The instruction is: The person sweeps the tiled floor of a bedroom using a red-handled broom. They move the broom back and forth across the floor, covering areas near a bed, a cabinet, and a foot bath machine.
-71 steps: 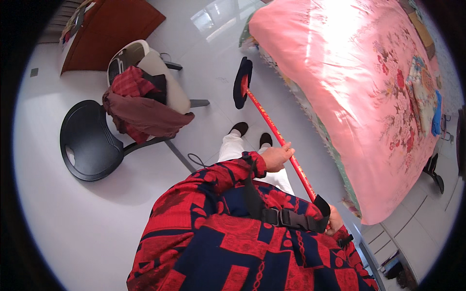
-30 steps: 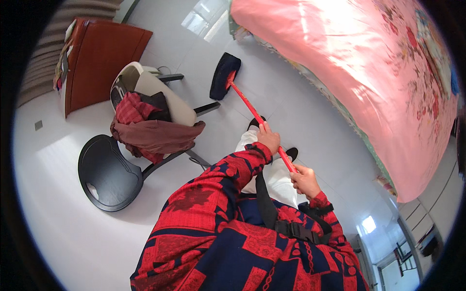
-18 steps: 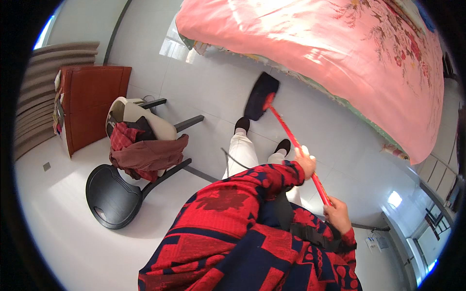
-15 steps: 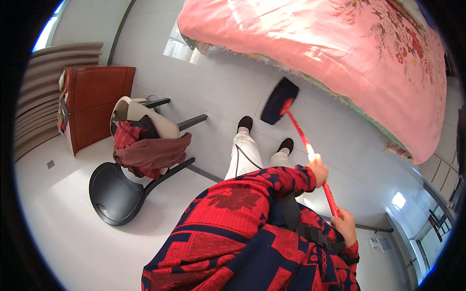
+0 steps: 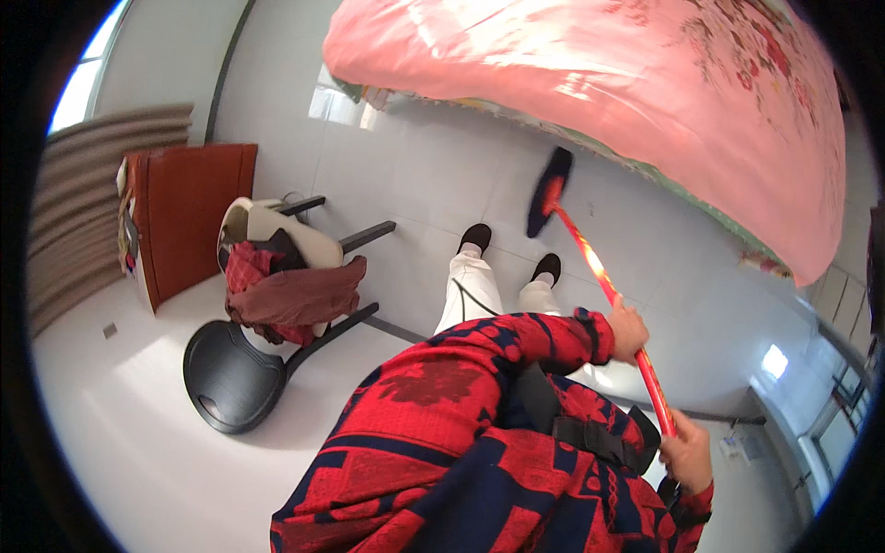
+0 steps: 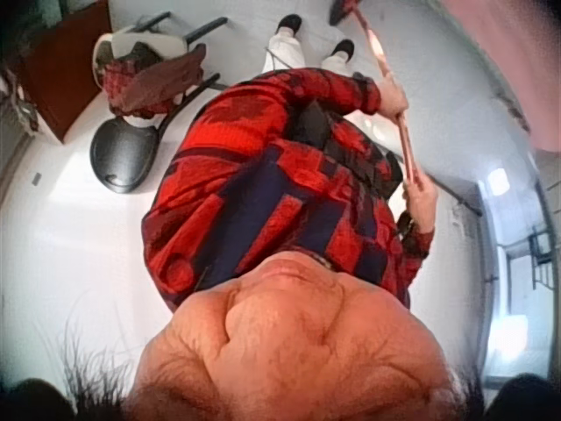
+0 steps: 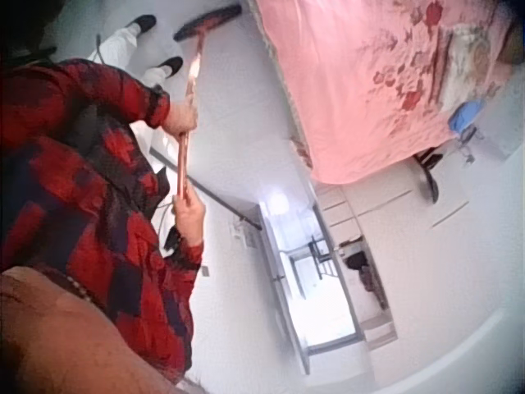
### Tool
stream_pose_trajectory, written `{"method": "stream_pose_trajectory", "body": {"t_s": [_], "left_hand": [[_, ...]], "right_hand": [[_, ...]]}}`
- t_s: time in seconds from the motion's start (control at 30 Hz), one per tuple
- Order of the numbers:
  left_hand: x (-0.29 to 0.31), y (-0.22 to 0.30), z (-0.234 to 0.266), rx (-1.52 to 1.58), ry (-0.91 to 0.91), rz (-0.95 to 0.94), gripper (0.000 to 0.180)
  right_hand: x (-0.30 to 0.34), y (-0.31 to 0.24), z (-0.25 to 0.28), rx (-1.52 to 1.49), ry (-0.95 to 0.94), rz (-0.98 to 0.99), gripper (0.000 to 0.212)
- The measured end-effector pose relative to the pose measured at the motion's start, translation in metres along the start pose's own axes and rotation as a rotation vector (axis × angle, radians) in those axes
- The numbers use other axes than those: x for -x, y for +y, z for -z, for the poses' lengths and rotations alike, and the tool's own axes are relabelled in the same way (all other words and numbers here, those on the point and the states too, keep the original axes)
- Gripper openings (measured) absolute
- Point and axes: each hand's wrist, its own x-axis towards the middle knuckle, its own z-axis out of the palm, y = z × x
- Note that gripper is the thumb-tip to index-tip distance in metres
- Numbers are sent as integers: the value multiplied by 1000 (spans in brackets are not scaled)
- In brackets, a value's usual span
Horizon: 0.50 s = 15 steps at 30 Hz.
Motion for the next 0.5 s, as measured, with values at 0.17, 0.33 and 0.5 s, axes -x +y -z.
{"method": "stream_pose_trajectory", "body": {"t_s": [0.17,0.33,0.5], "left_hand": [[26,-78,-5,-233,-65,140,25],[79,-184,0,-285,-217,442,18],[141,-274,32,-307,-33,626,30]], "right_hand": [[-78,-6,-14,-28,-218,103,43],[-173,-30,-82,14,-385,255,18],[-245,-86,-177,57,-226,696,29]]}}
